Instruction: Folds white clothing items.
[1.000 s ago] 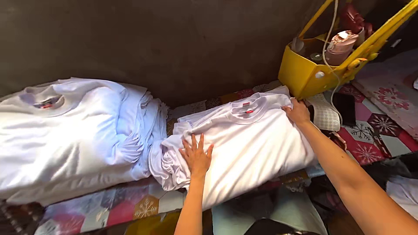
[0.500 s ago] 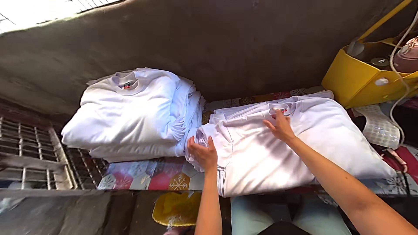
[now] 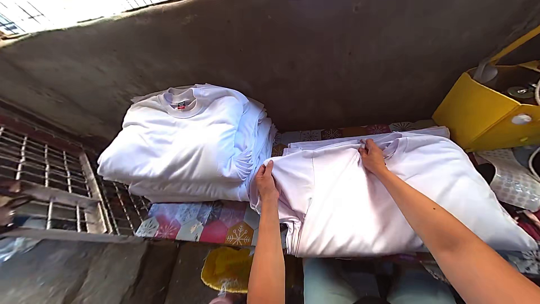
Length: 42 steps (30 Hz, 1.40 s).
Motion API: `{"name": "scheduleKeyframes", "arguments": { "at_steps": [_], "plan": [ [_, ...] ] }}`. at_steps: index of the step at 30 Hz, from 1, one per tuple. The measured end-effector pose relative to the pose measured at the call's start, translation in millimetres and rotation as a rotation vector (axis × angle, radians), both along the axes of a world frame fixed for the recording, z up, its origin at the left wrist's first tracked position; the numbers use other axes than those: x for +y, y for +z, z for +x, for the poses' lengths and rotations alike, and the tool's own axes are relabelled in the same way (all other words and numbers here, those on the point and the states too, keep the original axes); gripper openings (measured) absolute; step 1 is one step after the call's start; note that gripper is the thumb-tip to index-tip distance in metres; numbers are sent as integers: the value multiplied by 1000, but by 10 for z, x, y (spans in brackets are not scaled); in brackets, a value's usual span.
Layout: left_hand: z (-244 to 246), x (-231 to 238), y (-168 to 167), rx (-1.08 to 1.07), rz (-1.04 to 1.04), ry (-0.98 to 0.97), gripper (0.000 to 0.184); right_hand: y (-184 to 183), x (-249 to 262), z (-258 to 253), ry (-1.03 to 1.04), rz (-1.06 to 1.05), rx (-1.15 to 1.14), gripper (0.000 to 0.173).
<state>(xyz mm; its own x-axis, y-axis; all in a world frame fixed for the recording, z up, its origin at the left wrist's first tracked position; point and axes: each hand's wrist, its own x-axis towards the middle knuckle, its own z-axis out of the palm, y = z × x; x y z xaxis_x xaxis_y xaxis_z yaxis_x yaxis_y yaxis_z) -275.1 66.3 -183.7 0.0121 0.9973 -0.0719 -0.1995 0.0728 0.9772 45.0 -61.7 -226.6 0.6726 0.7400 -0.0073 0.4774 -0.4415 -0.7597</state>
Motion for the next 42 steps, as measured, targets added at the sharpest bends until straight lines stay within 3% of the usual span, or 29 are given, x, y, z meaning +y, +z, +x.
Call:
{"name": "scheduleKeyframes", "arguments": {
  "at_steps": [2,4,6,9,10,12,14,17,18,21,23,25,27,30,32,34,36,39,42],
  "plan": [
    [-9,-35,39,-30,107,-25,20,143,-3,-21,-5,-34,-29,44],
    [-62,-113,55,110,222,-124,37,394,26,-224,11,30,-182,56],
    [-101,-212,70,292,355,-252,53,657,131,-540,215,205,-331,68],
    [-80,-376,56,500,611,-404,61,966,419,-1097,685,297,-248,87],
    [-43,-440,56,527,711,-393,54,1045,504,-1242,810,248,-207,83],
    [56,-568,46,456,701,-347,40,1140,651,-1392,955,161,-185,43],
    [85,-697,13,253,478,-391,46,1157,681,-1410,994,192,-146,15],
    [34,-828,-80,88,179,-481,54,1145,521,-1340,934,396,64,4],
    [33,-836,-91,156,129,-510,52,1126,460,-1303,943,424,143,5],
    [64,-766,11,648,209,-766,43,1006,343,-1222,1002,415,299,8],
    [94,-730,99,760,289,-863,39,937,316,-1197,993,432,333,8],
    [69,-720,133,641,320,-795,30,943,311,-1198,942,468,334,7],
    [-48,-765,181,413,322,-507,22,967,354,-1203,877,505,266,9],
    [-372,-742,132,210,354,109,14,904,478,-1095,784,391,-95,47],
    [-614,-701,-14,268,358,334,12,712,476,-972,700,190,-385,59],
    [-776,-711,-110,378,306,297,15,445,399,-848,700,-93,-442,57],
    [-842,-700,-22,490,186,164,22,325,379,-803,734,-369,-355,52],
    [-812,-453,261,686,43,2,39,502,506,-973,643,-215,-309,37],
    [-702,-154,255,716,82,-51,32,676,817,-1297,730,67,-271,36]
  ]
}}
